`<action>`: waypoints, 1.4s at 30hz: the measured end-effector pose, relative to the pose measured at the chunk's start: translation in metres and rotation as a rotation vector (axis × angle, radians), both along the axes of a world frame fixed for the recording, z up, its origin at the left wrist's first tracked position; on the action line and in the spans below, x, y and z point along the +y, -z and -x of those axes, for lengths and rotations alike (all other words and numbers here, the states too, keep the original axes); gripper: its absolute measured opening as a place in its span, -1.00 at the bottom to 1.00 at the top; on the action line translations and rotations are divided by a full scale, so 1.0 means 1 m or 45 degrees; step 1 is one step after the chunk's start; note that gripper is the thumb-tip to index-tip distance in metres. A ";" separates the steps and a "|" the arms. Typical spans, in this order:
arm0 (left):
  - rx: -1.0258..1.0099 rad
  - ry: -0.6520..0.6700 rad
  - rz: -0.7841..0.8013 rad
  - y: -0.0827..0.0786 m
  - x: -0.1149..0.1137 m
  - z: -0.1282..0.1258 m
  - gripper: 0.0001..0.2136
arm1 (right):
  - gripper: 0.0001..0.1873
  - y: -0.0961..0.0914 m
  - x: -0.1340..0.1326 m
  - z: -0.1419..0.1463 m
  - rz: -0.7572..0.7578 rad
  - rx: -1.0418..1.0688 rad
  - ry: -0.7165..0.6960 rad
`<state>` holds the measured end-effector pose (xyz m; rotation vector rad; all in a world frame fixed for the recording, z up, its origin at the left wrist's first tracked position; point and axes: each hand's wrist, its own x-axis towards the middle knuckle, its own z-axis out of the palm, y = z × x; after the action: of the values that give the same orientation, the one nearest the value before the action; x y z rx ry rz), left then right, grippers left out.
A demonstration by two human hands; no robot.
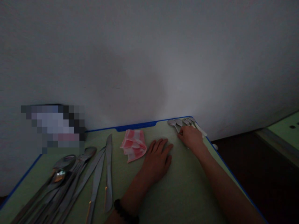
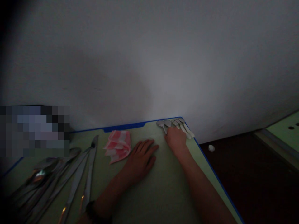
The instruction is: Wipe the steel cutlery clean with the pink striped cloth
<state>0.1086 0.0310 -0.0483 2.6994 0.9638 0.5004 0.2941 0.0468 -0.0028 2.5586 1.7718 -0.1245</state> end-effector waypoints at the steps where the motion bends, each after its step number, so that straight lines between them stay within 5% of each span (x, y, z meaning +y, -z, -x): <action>1: -0.002 -0.002 0.000 0.000 0.000 0.000 -0.64 | -0.76 0.001 0.000 0.002 -0.009 -0.014 0.013; 10: 0.018 0.003 -0.002 0.000 0.000 0.001 -0.64 | -0.72 0.006 0.001 0.004 -0.070 0.007 0.058; 20: 0.047 0.003 -0.023 0.002 0.000 0.000 -0.64 | -0.69 -0.036 -0.014 -0.076 -0.275 0.187 -0.001; 25: 0.070 0.013 -0.028 0.000 0.000 0.000 -0.64 | -0.75 -0.021 -0.005 -0.045 -0.153 0.233 -0.162; 31: 0.065 0.017 -0.041 -0.001 0.000 0.000 -0.65 | -0.72 0.011 0.005 -0.005 -0.090 0.103 -0.138; 42: 0.063 0.006 -0.037 0.001 0.001 -0.001 -0.64 | -0.75 0.021 0.008 -0.007 -0.089 0.096 -0.056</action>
<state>0.1098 0.0318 -0.0496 2.7510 0.9702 0.4524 0.3012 0.0543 -0.0240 2.5934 1.8901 -0.1626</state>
